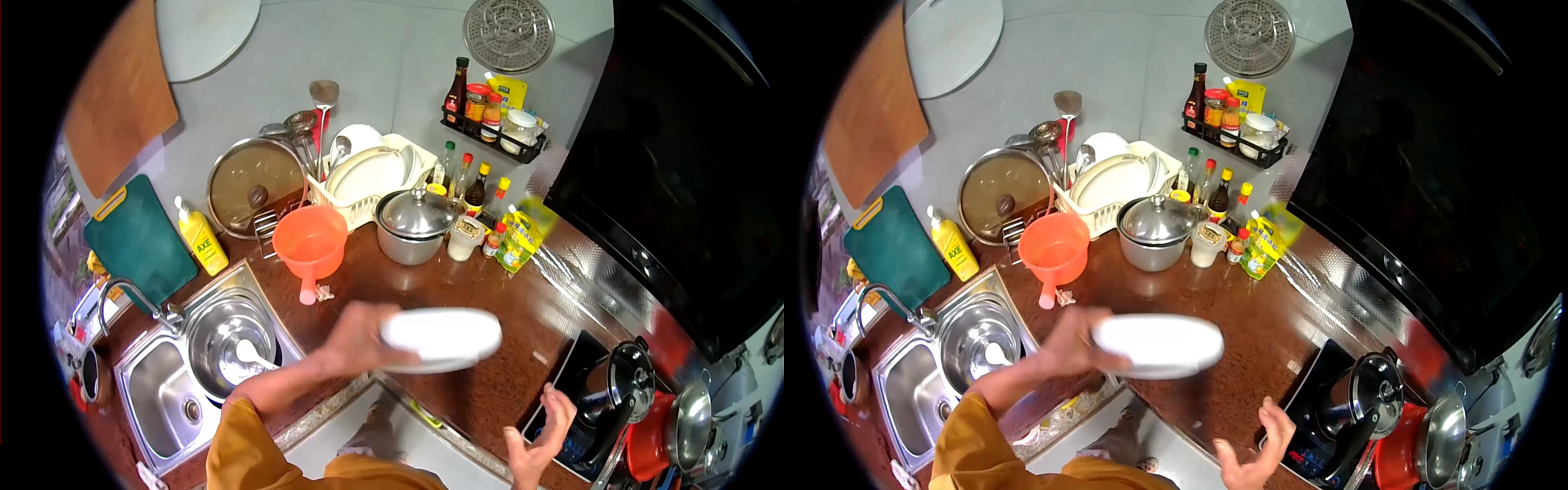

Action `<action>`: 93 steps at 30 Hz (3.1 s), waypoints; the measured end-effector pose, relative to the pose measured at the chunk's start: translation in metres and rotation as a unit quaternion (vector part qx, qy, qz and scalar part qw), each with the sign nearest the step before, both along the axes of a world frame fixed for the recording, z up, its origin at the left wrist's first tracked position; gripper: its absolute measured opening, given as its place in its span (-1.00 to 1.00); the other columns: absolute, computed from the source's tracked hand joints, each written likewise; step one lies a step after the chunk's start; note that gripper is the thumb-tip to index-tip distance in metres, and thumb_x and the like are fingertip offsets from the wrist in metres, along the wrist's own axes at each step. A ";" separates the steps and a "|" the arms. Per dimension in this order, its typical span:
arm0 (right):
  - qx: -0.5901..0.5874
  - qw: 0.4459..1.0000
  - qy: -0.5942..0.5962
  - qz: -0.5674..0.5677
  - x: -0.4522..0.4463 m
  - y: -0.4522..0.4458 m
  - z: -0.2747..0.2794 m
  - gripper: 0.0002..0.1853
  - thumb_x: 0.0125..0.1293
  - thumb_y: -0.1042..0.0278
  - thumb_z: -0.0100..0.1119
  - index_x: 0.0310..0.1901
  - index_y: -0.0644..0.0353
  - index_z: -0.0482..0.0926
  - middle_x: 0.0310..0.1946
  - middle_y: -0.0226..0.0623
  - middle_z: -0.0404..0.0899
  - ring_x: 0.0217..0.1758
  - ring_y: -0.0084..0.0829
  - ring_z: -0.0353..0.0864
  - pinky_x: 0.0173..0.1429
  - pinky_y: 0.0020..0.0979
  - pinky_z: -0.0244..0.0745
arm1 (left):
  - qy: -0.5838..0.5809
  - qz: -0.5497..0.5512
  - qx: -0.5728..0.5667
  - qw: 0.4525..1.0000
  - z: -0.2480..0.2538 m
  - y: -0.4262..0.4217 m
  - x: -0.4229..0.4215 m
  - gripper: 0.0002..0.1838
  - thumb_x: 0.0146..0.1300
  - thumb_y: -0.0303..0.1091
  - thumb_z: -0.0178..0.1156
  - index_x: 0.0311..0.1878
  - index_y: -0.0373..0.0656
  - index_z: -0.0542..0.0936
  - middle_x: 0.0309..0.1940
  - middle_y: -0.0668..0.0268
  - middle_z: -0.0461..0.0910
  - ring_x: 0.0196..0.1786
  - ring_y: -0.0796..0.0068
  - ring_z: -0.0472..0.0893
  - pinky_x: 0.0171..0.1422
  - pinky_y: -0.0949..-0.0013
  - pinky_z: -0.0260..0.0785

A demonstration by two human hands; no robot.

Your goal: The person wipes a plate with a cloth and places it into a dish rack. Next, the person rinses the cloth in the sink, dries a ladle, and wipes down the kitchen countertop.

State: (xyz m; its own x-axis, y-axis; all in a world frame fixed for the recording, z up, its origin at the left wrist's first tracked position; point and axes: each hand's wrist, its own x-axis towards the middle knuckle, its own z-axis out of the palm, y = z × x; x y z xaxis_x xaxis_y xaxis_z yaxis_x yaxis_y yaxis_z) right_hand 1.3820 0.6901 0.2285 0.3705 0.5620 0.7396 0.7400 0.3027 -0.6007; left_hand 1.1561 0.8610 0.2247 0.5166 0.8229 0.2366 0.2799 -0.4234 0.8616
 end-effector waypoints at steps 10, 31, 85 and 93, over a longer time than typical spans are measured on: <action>-0.268 0.959 0.032 -0.087 0.027 -0.010 -0.124 -0.88 0.18 0.39 0.19 -0.29 0.24 0.59 -0.39 -0.14 0.59 -0.35 -0.27 0.60 -0.26 -0.37 0.50 | -0.122 0.364 0.174 0.907 0.052 0.259 -0.050 -0.63 -0.20 -0.40 0.41 -0.25 -0.32 0.61 -0.39 0.18 0.65 -0.36 0.45 0.61 -0.20 0.40 0.44; -0.375 0.904 0.199 -0.052 -0.009 0.056 -0.220 -0.87 0.22 0.49 0.11 -0.22 0.20 0.60 -0.42 -0.11 0.59 -0.41 -0.34 0.56 -0.32 -0.38 0.47 | -0.048 0.346 0.066 0.935 -0.092 0.499 -0.055 -0.37 -0.30 -0.12 0.47 -0.15 -0.35 0.58 -0.28 0.03 0.63 -0.20 0.19 0.62 -0.04 0.31 0.40; -0.345 0.887 0.302 -0.050 -0.005 0.022 -0.323 -0.84 0.22 0.41 0.11 -0.18 0.18 0.59 -0.23 0.01 0.58 -0.17 0.03 0.56 -0.10 -0.15 0.47 | 0.187 0.461 0.087 0.863 -0.083 0.526 -0.034 -0.34 -0.11 0.14 0.36 -0.06 -0.21 0.58 -0.04 0.03 0.52 0.05 0.10 0.48 0.12 0.13 0.32; -0.428 0.891 0.136 -0.070 -0.013 0.038 -0.249 -0.85 0.21 0.45 0.12 -0.18 0.19 0.59 -0.26 -0.05 0.59 -0.21 -0.10 0.58 -0.14 -0.24 0.48 | 0.067 0.494 -0.026 0.866 -0.090 0.550 -0.042 -0.38 -0.17 0.14 0.39 -0.09 -0.10 0.64 -0.13 0.12 0.62 0.01 0.10 0.55 0.09 0.14 0.33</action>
State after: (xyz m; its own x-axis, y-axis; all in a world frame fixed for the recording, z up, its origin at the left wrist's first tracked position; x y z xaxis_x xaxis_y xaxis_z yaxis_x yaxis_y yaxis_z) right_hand 1.3687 0.7278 -0.0207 0.5816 0.8108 -0.0652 0.5267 -0.4365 -0.7294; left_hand 1.1141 1.4107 0.1343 -0.4265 0.8866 0.1791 0.5826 0.1178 0.8042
